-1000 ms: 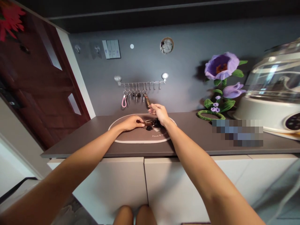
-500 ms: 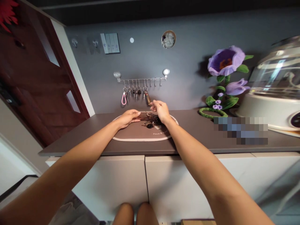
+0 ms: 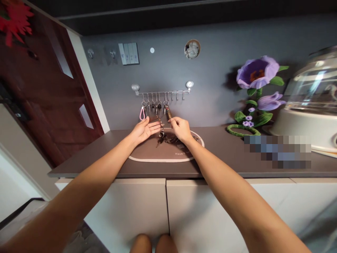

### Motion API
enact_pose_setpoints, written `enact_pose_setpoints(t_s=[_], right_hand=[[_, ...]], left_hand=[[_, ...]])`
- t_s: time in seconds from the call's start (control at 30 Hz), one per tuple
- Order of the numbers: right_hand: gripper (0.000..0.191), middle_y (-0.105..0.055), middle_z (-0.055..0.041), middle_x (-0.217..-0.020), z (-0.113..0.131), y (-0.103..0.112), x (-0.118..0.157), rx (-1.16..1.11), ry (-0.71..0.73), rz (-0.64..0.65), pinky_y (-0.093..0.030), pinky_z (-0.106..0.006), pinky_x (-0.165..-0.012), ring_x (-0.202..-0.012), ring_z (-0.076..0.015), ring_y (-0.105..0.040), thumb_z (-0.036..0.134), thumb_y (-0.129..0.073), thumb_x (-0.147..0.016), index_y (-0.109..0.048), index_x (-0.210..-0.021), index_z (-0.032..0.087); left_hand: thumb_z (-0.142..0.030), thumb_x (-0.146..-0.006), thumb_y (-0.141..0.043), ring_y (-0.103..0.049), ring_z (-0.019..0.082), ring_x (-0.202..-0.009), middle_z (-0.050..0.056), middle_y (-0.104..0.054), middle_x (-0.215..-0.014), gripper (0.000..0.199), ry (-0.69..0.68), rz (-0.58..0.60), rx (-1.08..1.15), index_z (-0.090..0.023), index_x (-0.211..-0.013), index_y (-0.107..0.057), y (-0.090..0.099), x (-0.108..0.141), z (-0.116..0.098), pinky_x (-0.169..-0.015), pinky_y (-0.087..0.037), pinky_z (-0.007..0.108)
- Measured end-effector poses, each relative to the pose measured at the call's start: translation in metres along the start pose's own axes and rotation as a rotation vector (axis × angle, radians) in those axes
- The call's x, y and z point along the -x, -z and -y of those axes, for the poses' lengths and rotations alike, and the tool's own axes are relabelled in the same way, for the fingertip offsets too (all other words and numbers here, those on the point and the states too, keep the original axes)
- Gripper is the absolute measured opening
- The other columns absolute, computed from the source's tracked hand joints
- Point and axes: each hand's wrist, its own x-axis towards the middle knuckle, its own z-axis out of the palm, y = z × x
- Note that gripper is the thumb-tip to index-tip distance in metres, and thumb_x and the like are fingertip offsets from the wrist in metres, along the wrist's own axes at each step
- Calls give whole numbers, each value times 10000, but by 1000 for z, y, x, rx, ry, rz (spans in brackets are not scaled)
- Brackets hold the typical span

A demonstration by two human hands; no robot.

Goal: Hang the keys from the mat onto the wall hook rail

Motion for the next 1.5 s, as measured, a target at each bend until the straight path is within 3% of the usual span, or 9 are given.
enact_pose_setpoints(t_s=[0.3,0.57,0.8,0.97,1.1,1.27,1.5], right_hand=[[190,-621,-23,-747,6,-9,7,166,148,96,-405,-253,-644,-640,-127,-532,287,-484,-774,-602,-870,175],[185,-571,-42,-800,8,-21,12,235,338,171,-414,-264,-686,-744,-143,-528,343,-487,-796,-566,-826,178],[172,-545,-39,-770,4,-23,12,256,382,150,-412,-258,-653,-694,-135,-509,334,-504,-794,-561,-820,174],[162,-558,-51,-808,4,-22,10,271,422,101,-417,-271,-700,-763,-150,-520,294,-459,-822,-578,-831,186],[168,-567,-63,-850,3,-19,7,257,393,20,-414,-283,-757,-817,-158,-527,289,-455,-824,-585,-820,184],[185,-579,-54,-798,2,-16,5,247,325,0,-414,-286,-730,-772,-159,-525,304,-446,-824,-579,-776,186],[205,-580,-46,-793,-4,-11,1,96,162,-122,-415,-284,-694,-740,-152,-520,355,-471,-795,-565,-772,174]], left_hand=[[-379,-875,-330,-547,261,-1044,227,-529,-1154,414,-28,-41,151,-116,-1193,-305,-4,1,-11,-893,-429,471],[-372,-885,-303,-521,250,-1083,215,-520,-1177,428,-35,-17,176,-106,-1217,-349,-8,4,-14,-925,-411,445],[-380,-879,-324,-530,238,-1074,195,-538,-1157,421,-32,-35,165,-123,-1210,-357,-12,6,-14,-935,-398,445],[-361,-887,-306,-546,239,-1050,189,-548,-1136,386,-81,-41,200,-127,-1191,-350,-9,4,-14,-911,-420,442],[-323,-891,-301,-569,251,-1012,188,-569,-1084,353,-122,-91,261,-113,-1170,-355,-5,1,-14,-868,-461,424],[-297,-887,-315,-585,257,-979,183,-591,-1009,317,-79,-204,287,-99,-1119,-402,0,-1,-12,-814,-501,397],[-258,-856,-371,-592,267,-954,205,-602,-894,310,201,-258,205,-31,-1033,-484,4,-2,-1,-785,-515,371]])
